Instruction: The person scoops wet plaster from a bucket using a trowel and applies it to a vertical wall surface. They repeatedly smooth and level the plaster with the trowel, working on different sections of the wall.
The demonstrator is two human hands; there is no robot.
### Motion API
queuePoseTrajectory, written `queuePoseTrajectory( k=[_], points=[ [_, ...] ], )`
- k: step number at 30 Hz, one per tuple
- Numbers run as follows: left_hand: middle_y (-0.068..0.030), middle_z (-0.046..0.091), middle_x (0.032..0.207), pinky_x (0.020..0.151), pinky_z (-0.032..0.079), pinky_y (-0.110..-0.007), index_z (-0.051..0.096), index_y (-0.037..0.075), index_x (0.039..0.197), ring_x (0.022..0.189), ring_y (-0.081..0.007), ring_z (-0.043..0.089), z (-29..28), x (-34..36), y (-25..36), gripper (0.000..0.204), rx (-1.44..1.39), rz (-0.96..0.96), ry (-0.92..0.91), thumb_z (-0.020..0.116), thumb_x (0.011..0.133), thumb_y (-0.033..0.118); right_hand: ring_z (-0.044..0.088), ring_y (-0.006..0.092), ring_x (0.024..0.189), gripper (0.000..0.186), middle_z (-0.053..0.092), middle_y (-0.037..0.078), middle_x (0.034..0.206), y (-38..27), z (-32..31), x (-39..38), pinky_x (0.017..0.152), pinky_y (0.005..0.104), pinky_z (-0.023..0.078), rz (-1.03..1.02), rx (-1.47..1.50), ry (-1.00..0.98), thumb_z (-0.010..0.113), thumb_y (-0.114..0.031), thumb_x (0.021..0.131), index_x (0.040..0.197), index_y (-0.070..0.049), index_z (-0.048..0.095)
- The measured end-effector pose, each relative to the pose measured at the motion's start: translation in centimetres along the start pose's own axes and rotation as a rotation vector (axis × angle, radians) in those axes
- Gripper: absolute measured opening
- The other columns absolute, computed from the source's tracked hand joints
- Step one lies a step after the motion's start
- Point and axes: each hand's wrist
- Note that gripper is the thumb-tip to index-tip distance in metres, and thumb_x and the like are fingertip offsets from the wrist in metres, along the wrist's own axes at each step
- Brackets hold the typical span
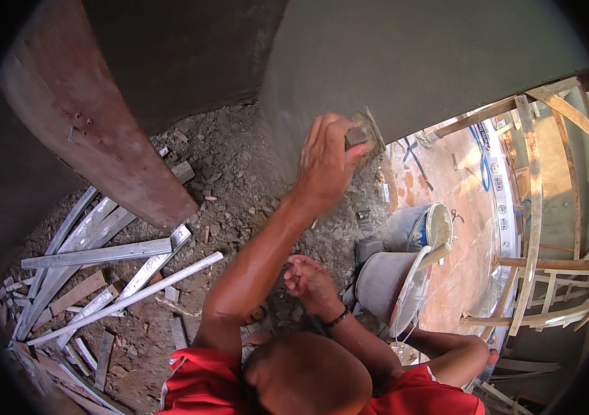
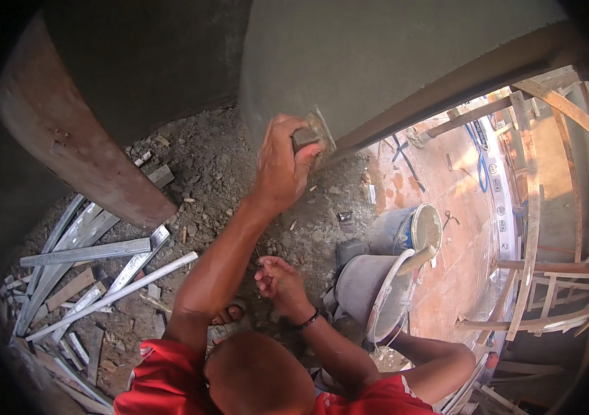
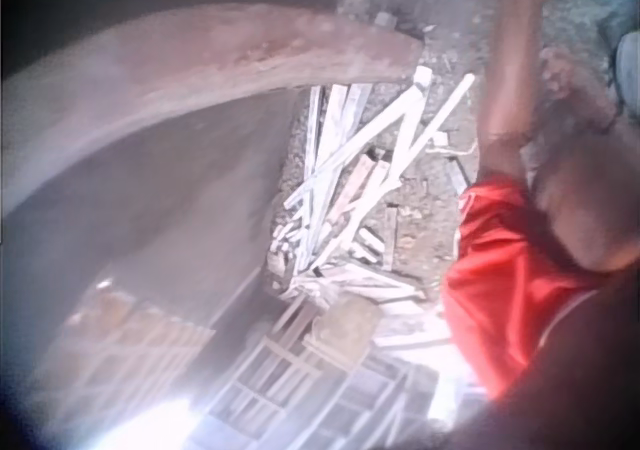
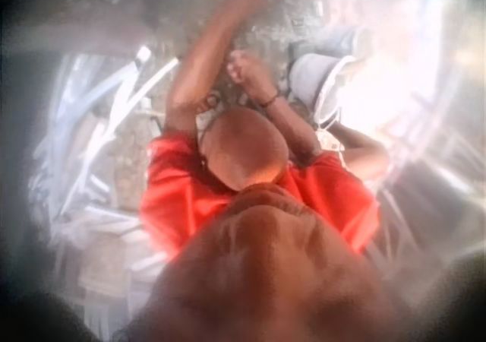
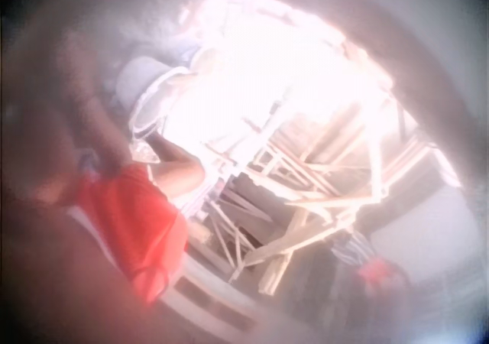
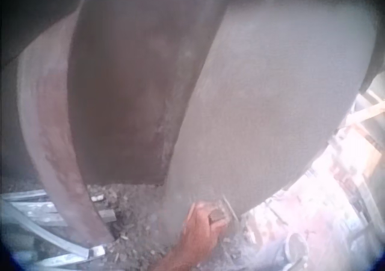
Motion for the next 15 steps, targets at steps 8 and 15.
queuePoseTrajectory(
  k=[8, 15],
  points=[
    [-0.0224, 0.057, 0.107, 0.086, 0.046, -0.046, 0.046, -0.003, 0.116, 0.096, -0.0375, 0.058, -2.4, 2.3, -1.1, 0.031, -0.024, -0.319, 0.056, 0.060, 0.096, 0.017, 0.058, 0.0129, 0.064, 0.016, 0.064, 0.005, 0.081, -0.9, -0.2, 0.1, 0.052, 0.0235, 0.043, -0.053, -0.074, 0.002, 0.059, -0.019, 0.098, 0.111, -0.009, 0.060],
    [-0.0244, 0.060, 0.101, 0.084, 0.047, -0.047, 0.045, -0.004, 0.117, 0.091, -0.0397, 0.060, -0.2, 4.9, 1.0, 0.031, 0.024, -0.096, 0.044, 0.058, 0.098, 0.019, 0.058, 0.0124, 0.064, 0.016, 0.064, 0.004, 0.082, -1.1, 0.1, 0.3, 0.051, 0.0235, 0.042, -0.064, -0.071, 0.002, 0.059, -0.019, 0.099, 0.111, -0.009, 0.060]
  ],
)
Point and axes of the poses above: each hand's wrist, its own x-axis towards the middle knuckle, its own z-axis out of the palm, y = z × x
